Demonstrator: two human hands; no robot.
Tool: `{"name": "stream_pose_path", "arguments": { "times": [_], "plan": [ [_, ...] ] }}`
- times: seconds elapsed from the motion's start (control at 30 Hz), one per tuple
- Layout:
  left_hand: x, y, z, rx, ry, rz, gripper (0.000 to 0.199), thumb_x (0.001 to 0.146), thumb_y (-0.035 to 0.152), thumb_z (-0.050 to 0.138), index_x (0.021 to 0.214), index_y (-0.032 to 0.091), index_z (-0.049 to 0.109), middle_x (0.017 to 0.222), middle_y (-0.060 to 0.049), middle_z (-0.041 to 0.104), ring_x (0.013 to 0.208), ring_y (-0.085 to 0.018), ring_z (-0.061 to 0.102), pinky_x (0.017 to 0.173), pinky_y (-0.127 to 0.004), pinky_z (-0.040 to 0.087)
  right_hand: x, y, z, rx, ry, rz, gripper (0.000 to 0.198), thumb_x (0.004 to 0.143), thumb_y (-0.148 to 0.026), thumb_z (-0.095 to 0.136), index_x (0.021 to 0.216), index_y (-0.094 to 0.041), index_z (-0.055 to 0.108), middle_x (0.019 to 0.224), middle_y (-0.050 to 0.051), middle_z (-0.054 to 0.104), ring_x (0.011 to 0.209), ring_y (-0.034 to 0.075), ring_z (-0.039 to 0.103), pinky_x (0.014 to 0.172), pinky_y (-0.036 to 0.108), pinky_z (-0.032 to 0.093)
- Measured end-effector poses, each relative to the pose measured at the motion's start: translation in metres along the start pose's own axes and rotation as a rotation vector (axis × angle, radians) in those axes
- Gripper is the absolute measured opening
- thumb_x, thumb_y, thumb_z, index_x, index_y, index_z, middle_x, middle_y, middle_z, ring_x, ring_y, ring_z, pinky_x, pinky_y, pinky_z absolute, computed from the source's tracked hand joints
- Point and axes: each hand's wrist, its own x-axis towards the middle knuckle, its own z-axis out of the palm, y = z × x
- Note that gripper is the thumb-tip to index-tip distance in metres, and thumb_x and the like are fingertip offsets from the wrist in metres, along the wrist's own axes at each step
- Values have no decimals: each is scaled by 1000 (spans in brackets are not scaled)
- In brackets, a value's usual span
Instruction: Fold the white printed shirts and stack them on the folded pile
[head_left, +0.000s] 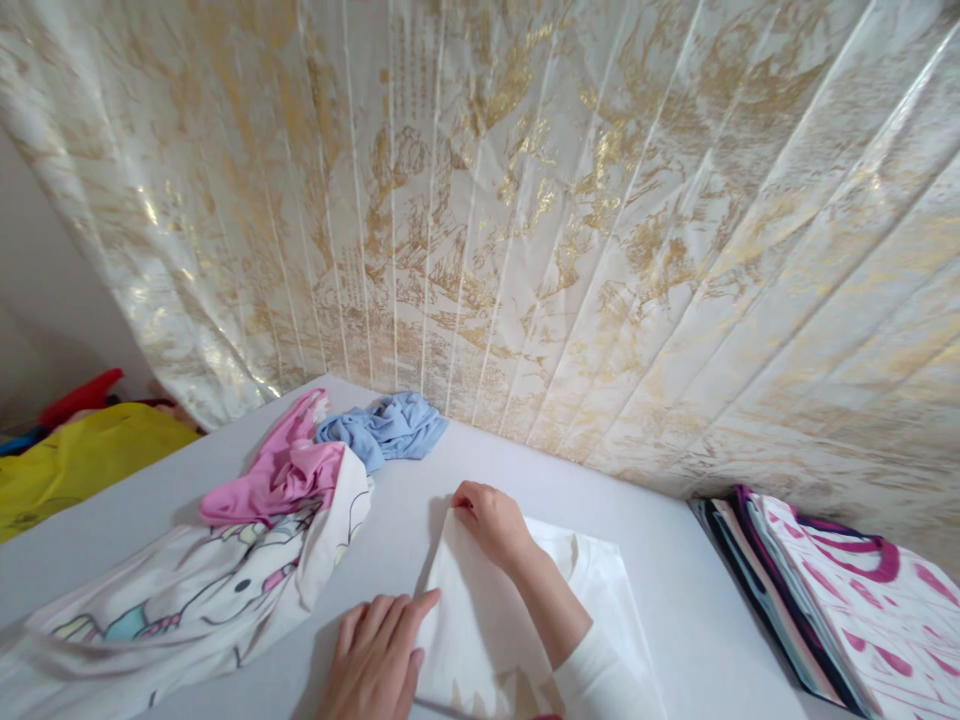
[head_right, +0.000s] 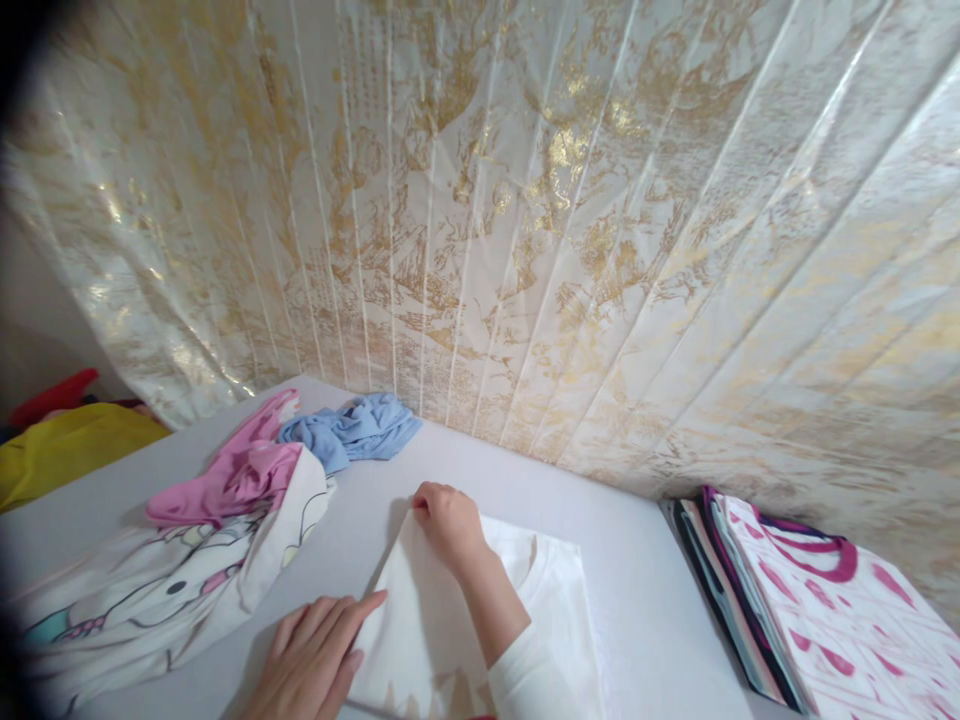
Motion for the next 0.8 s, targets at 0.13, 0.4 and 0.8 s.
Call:
{"name": "stream_pose_path", "arguments": {
  "times": [0.13, 0.4, 0.8],
  "plan": [
    [0, -3, 0, 53, -42, 29, 40, 92, 17, 39, 128, 28, 52, 96, -3, 66, 91, -22, 59, 89, -38, 38, -3, 4, 12, -51, 39, -18, 19, 87, -9, 49, 95, -20, 62, 94, 3, 69, 86, 16, 62, 74, 24, 40],
    [-3, 0, 0, 20, 57, -49, 41, 93, 20, 38, 133, 25, 46, 122, -9, 60, 111, -24, 54, 92, -38, 40, -15, 4, 22, -149, 131, -62, 25, 89, -7, 45, 102, -19, 62, 104, 7, 62, 98, 22, 52, 86, 33, 38],
    [42, -1, -3, 38, -35, -45, 22, 96, 24, 40, 113, 23, 54, 90, -3, 65, 85, -22, 61, 85, -41, 40, -72, 17, 21, -88, 306, -99, 36, 79, -2, 46, 109, -18, 57, 124, 11, 56, 117, 25, 46, 96, 42, 39]
  ]
}}
